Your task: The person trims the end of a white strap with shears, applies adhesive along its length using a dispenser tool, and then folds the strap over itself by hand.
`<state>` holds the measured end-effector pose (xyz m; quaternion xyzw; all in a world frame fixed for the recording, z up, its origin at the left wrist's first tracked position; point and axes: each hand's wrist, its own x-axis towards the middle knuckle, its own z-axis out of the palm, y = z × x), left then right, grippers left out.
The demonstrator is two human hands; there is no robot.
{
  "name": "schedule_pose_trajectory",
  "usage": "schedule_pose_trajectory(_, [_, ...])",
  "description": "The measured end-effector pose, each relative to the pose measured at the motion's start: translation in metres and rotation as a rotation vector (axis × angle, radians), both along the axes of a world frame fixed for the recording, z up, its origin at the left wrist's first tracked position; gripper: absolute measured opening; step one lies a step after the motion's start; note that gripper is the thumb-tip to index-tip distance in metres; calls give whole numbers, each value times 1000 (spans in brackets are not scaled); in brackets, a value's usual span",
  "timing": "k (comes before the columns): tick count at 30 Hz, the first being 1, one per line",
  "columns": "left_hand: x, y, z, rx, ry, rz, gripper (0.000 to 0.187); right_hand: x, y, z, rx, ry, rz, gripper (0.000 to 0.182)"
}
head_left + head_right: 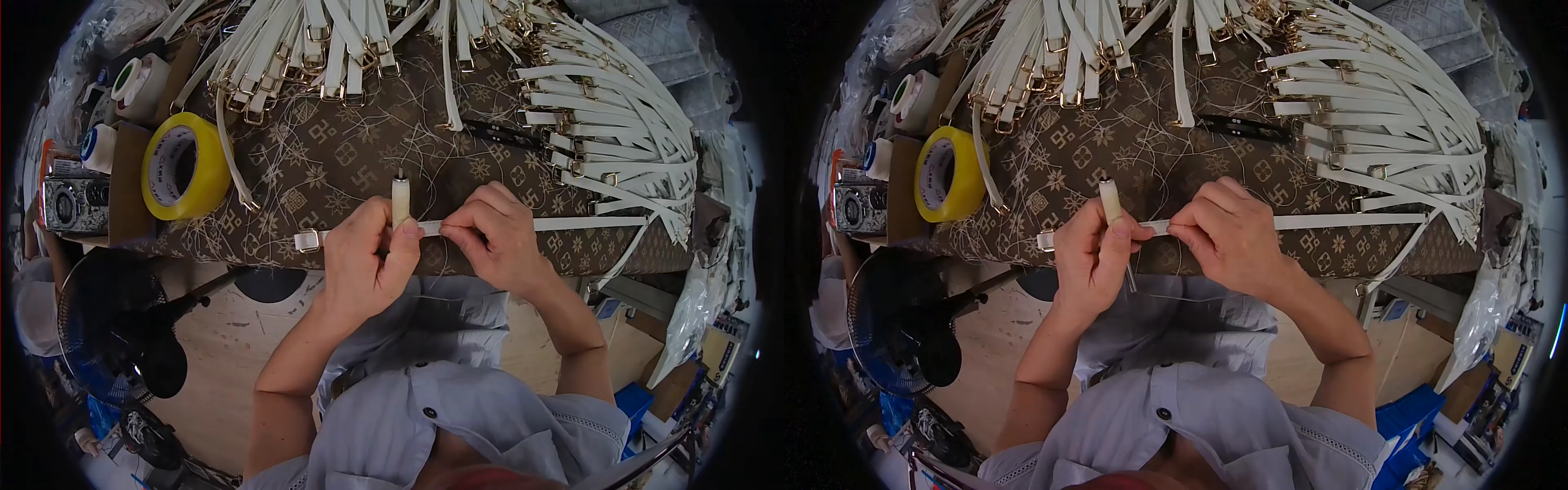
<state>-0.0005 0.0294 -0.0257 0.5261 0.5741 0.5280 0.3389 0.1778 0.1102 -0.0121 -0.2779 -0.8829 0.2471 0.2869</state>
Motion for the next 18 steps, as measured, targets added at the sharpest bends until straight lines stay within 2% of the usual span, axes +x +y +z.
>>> schedule_pose_trajectory(6, [-2, 1, 3, -16, 50, -24, 17, 6, -1, 8, -5, 10, -31, 10])
schedule_pose_trajectory(9, [-1, 2, -4, 3, 48, -12, 17, 1, -2, 6, -64, 73, 94, 11])
schedule_pose_trajectory(11, [-1, 2, -4, 17, 48, -12, 17, -1, -1, 0, -329, 51, 184, 13])
schedule_pose_trajectory(18, [0, 2, -1, 13, 71, -13, 17, -3, 9, -1, -371, -50, 227, 15])
